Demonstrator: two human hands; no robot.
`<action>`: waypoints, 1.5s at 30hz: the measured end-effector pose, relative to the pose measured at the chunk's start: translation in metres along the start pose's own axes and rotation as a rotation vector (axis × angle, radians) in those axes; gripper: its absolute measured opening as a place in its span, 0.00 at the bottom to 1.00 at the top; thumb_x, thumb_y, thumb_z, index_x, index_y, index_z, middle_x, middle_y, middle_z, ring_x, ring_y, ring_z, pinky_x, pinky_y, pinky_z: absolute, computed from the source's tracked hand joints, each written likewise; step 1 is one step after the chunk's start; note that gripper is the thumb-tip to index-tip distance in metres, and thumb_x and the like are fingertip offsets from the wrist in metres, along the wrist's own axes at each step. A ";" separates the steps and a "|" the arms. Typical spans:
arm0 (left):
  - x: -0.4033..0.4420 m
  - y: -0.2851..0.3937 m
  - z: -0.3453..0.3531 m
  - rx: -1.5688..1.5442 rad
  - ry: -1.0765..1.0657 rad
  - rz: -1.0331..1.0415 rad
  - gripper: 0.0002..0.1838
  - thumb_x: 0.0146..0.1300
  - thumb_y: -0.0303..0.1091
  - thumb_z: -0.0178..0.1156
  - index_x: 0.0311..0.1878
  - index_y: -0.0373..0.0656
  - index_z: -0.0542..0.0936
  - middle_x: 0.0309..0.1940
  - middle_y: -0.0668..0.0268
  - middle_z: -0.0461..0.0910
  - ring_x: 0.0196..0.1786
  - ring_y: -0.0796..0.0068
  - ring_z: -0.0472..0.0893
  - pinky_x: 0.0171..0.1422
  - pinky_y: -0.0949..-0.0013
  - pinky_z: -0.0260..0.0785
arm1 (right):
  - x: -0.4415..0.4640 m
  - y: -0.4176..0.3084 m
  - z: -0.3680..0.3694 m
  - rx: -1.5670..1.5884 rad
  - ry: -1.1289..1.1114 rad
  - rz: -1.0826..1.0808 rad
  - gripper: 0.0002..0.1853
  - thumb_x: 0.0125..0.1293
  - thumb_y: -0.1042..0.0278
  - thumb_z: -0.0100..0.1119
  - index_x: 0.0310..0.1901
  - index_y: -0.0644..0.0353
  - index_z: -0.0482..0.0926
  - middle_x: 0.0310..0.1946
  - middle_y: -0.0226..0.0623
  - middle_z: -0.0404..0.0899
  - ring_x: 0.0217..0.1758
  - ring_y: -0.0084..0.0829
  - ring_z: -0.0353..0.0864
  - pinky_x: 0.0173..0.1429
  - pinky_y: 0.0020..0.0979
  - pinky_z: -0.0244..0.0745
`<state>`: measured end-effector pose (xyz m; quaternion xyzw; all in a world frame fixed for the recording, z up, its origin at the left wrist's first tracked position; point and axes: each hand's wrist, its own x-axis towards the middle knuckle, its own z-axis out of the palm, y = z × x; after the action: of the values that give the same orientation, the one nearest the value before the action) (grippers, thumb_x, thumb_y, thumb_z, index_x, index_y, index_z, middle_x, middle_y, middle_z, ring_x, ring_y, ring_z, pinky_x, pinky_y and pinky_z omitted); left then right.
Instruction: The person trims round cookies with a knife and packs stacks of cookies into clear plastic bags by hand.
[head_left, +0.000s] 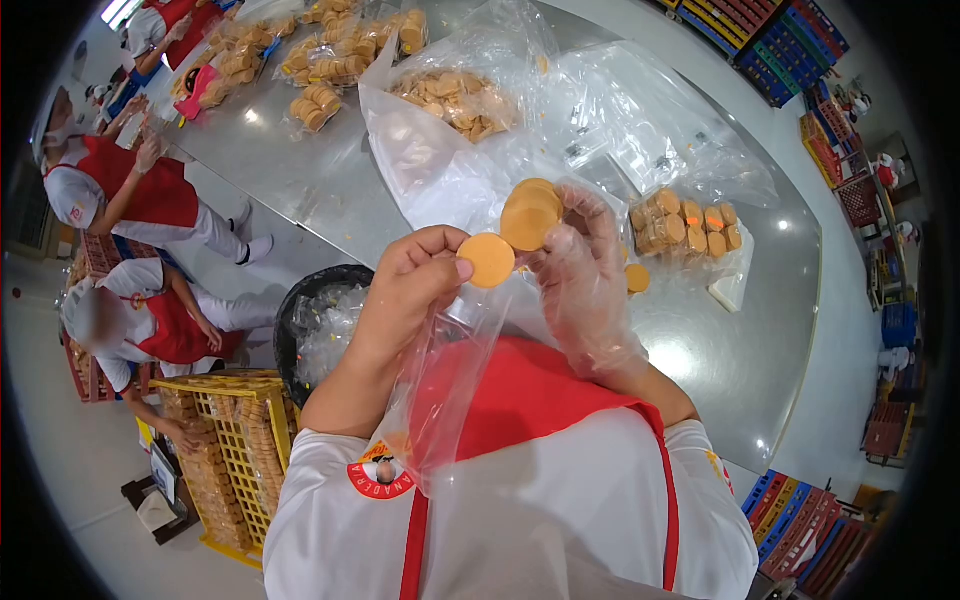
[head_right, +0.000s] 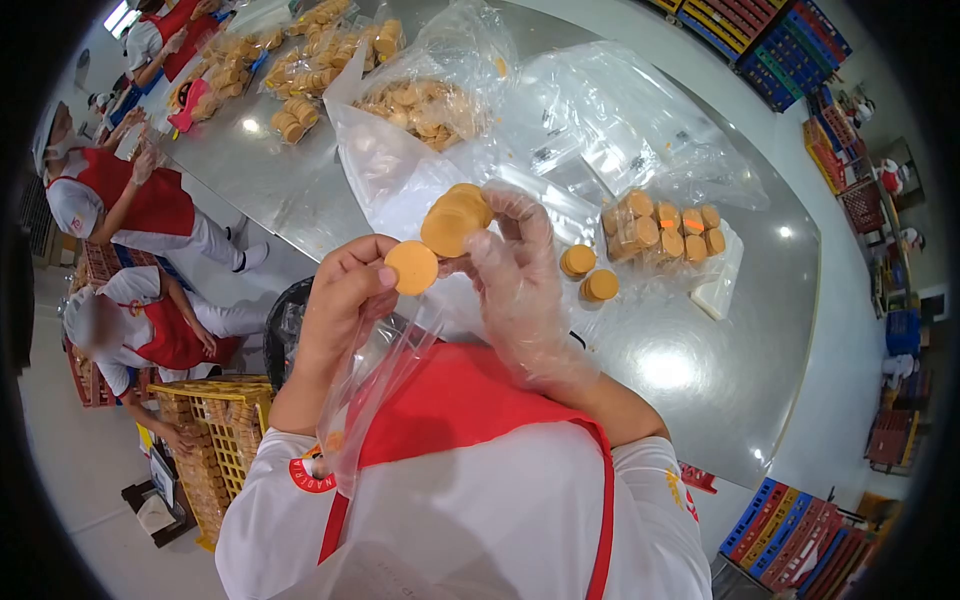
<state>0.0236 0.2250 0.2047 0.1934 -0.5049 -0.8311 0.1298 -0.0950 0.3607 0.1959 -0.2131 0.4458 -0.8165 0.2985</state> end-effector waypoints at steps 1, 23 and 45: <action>0.000 0.000 0.000 0.005 0.002 -0.001 0.13 0.59 0.31 0.59 0.43 0.30 0.76 0.21 0.74 0.72 0.18 0.91 0.59 0.23 0.82 0.50 | 0.002 0.000 0.000 0.063 0.019 0.033 0.20 0.72 0.70 0.53 0.62 0.60 0.62 0.57 0.41 0.69 0.49 0.32 0.79 0.52 0.34 0.79; 0.003 -0.013 0.001 0.169 0.083 0.138 0.15 0.63 0.26 0.61 0.52 0.32 0.79 0.22 0.81 0.69 0.23 0.93 0.60 0.27 0.83 0.49 | 0.002 0.011 -0.002 -0.036 -0.054 0.082 0.24 0.71 0.74 0.53 0.66 0.62 0.60 0.60 0.41 0.66 0.52 0.24 0.75 0.57 0.29 0.73; 0.003 -0.013 0.005 0.196 0.123 0.171 0.08 0.63 0.26 0.63 0.43 0.37 0.77 0.22 0.82 0.67 0.24 0.94 0.59 0.28 0.83 0.49 | 0.003 0.009 -0.012 -0.147 -0.194 0.091 0.23 0.68 0.79 0.53 0.65 0.64 0.70 0.63 0.37 0.68 0.63 0.29 0.70 0.68 0.31 0.65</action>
<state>0.0181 0.2333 0.1948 0.2120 -0.5896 -0.7502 0.2113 -0.1017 0.3615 0.1821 -0.2919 0.4827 -0.7428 0.3606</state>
